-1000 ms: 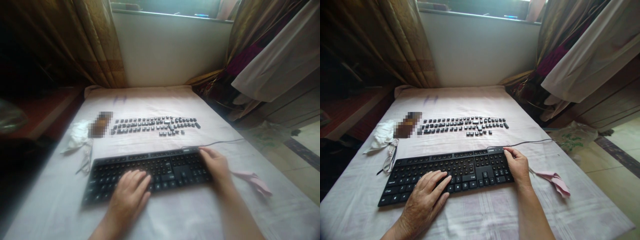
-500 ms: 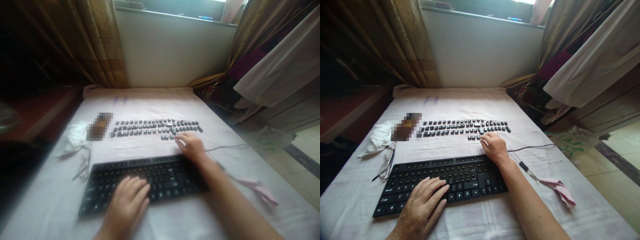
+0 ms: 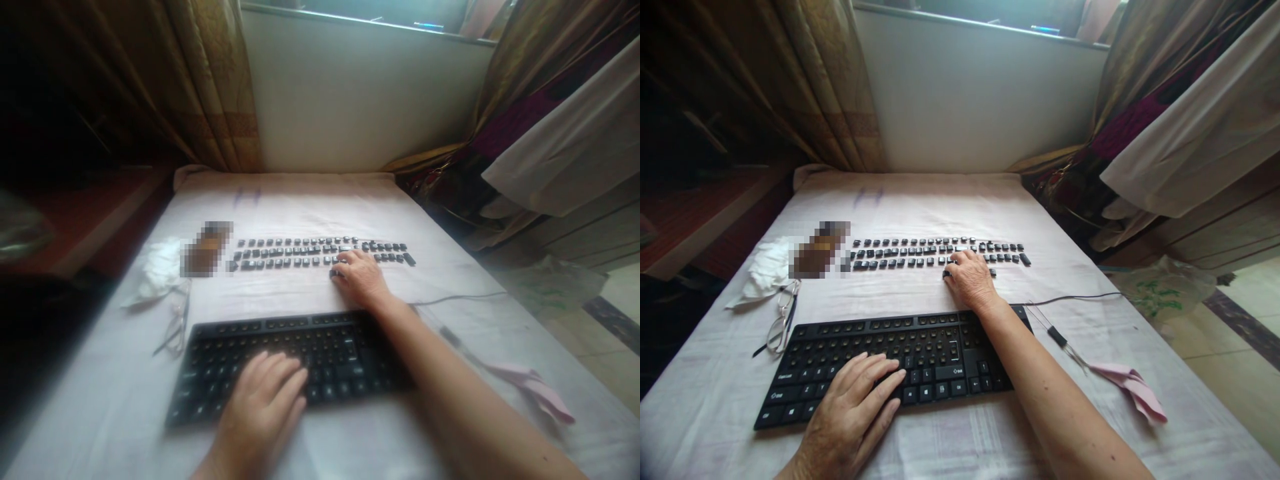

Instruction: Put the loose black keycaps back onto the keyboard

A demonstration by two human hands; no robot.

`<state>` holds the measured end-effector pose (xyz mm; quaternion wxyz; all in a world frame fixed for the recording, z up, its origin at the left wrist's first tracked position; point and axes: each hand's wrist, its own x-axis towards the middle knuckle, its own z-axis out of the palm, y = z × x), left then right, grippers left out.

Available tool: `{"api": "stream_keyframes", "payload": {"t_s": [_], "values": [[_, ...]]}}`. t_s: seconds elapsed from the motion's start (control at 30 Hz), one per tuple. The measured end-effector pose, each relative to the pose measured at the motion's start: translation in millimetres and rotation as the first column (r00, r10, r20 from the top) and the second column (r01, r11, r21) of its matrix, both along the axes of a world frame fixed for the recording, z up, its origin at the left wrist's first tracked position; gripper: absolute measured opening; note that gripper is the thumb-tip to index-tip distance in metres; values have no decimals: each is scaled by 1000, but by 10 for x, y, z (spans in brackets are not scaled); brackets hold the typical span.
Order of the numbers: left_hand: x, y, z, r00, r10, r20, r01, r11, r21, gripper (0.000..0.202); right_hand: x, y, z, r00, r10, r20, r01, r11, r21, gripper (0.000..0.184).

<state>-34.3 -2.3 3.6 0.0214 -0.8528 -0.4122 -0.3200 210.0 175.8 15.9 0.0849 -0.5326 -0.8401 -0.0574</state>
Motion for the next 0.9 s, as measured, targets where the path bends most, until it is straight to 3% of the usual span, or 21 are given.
{"api": "stream_keyframes", "payload": {"t_s": [0.3, 0.43, 0.57, 0.7, 0.9], "values": [[12, -16, -2, 1000, 15, 6, -15, 1000, 0, 25, -63, -57, 75, 998, -3, -62, 3, 1000, 2, 14], [6, -15, -1, 1000, 13, -14, -13, 1000, -1, 25, -21, -416, 215, 947, 17, -320, -16, 1000, 4, 12], [14, -29, -11, 1000, 5, -20, -5, 1000, 1, 24, -36, -962, 289, 857, 41, -514, -181, 957, -225, 11], [46, -56, -15, 999, 3, -35, -2, 1000, 6, 24, -154, -1261, 237, 851, 111, -514, -307, 898, -315, 12], [97, -83, -1, 998, 23, -63, -23, 1000, -3, 28, -254, -1280, 160, 880, 93, -465, -267, 908, -323, 14]]}}
